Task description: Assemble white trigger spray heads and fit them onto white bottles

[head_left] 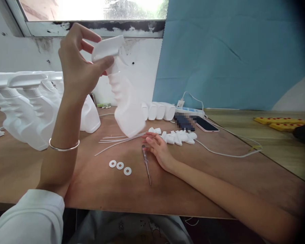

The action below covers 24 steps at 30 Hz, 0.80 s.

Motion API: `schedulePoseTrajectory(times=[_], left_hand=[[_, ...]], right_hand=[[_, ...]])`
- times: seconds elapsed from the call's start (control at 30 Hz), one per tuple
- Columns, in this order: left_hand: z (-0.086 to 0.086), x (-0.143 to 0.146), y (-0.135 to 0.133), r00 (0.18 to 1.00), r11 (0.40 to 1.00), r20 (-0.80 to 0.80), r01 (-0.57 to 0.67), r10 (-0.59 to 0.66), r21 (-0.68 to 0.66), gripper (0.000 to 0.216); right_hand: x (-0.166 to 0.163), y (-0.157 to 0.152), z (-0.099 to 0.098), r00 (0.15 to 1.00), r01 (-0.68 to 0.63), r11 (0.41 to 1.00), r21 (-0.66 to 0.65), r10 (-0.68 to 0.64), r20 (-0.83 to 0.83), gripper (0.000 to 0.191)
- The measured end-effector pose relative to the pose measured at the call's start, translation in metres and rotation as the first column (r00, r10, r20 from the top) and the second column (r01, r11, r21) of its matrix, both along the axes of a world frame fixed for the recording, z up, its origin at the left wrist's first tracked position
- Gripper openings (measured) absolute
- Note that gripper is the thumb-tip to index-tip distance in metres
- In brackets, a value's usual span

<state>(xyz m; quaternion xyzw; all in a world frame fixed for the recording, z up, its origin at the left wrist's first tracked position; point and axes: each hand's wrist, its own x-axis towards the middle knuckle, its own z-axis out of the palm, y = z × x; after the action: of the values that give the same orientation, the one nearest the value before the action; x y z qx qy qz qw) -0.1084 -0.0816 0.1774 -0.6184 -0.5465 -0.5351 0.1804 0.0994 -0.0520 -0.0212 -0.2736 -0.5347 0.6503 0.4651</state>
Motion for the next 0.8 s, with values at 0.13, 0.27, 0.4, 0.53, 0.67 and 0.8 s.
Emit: schedulePoseTrajectory(times=[0.13, 0.27, 0.4, 0.53, 0.67, 0.8], left_hand=[[-0.006, 0.007, -0.004, 0.961, 0.962, 0.036, 0.271, -0.273, 0.034, 0.035], [-0.013, 0.008, 0.001, 0.929, 0.928, 0.122, 0.362, -0.35, -0.09, 0.042], [-0.014, 0.012, 0.008, 0.85, 0.85, 0.281, 0.5, -0.446, -0.167, 0.048], [-0.017, 0.022, 0.016, 0.671, 0.607, 0.493, 0.731, -0.554, -0.313, 0.034], [-0.022, 0.026, 0.023, 0.542, 0.403, 0.618, 0.84, -0.57, -0.364, 0.054], [-0.022, 0.025, 0.022, 0.505, 0.332, 0.552, 0.86, -0.663, -0.389, 0.054]], right_hand=[[0.002, 0.005, -0.004, 0.987, -0.143, 0.99, 0.004, 0.143, -0.077, 0.039], [0.004, 0.006, -0.003, 0.972, -0.231, 0.973, -0.004, 0.231, -0.053, 0.04], [0.003, 0.003, 0.0, 0.97, -0.243, 0.97, 0.005, 0.244, -0.02, 0.047], [0.003, 0.001, 0.0, 0.964, -0.265, 0.963, 0.04, 0.265, 0.013, 0.052], [0.004, 0.0, -0.001, 0.955, -0.297, 0.954, 0.052, 0.295, 0.036, 0.053], [0.004, -0.001, 0.0, 0.954, -0.3, 0.952, 0.06, 0.298, 0.03, 0.052]])
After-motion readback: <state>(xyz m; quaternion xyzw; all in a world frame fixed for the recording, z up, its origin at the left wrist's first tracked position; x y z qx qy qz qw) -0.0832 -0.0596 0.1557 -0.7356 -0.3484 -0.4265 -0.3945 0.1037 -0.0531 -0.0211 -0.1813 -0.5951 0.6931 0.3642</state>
